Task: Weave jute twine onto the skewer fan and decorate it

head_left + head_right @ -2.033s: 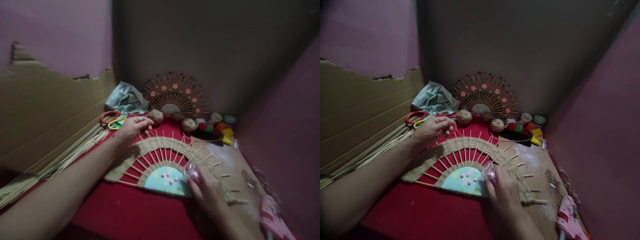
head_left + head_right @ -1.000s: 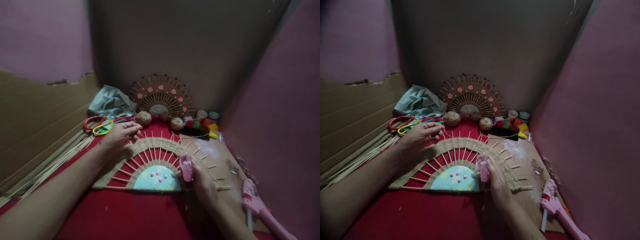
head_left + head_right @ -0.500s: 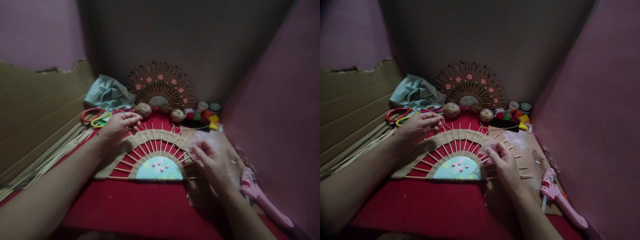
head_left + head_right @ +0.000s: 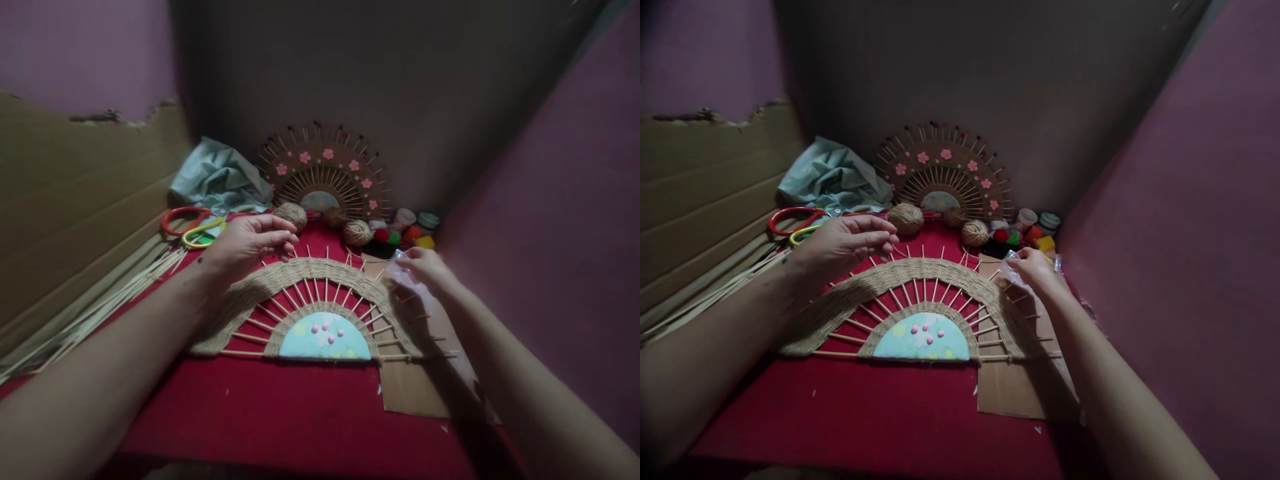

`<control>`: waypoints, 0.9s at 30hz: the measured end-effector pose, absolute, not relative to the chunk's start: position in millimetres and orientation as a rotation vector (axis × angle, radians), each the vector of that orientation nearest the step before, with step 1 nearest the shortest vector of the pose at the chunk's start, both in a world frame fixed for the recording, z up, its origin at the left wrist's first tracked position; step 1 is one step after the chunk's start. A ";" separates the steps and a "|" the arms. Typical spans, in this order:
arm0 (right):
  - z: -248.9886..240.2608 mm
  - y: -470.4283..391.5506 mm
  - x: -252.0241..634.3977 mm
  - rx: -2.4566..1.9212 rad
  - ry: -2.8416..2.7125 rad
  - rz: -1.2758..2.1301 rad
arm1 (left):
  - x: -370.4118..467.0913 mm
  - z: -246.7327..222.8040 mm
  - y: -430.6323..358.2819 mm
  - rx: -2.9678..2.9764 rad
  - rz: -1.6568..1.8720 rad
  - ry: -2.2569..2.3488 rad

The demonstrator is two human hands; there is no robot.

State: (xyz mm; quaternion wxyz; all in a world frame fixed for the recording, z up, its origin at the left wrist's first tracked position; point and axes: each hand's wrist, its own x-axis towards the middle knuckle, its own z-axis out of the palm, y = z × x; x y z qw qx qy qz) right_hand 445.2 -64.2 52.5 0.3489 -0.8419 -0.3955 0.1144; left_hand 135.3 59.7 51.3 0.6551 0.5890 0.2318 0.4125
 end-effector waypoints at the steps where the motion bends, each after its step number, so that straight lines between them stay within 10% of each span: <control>1: 47.8 -59.2 451.1 -2.229 -1.037 0.295 | 134.9 51.0 60.0 1.342 0.931 0.519; 18: 57.5 -52.0 454.5 -2.474 -1.216 -0.052 | 134.3 53.8 57.6 1.440 0.888 0.558; 27: 69.2 -61.6 325.4 -1.630 -1.537 0.344 | 138.2 53.4 40.7 1.474 0.795 0.333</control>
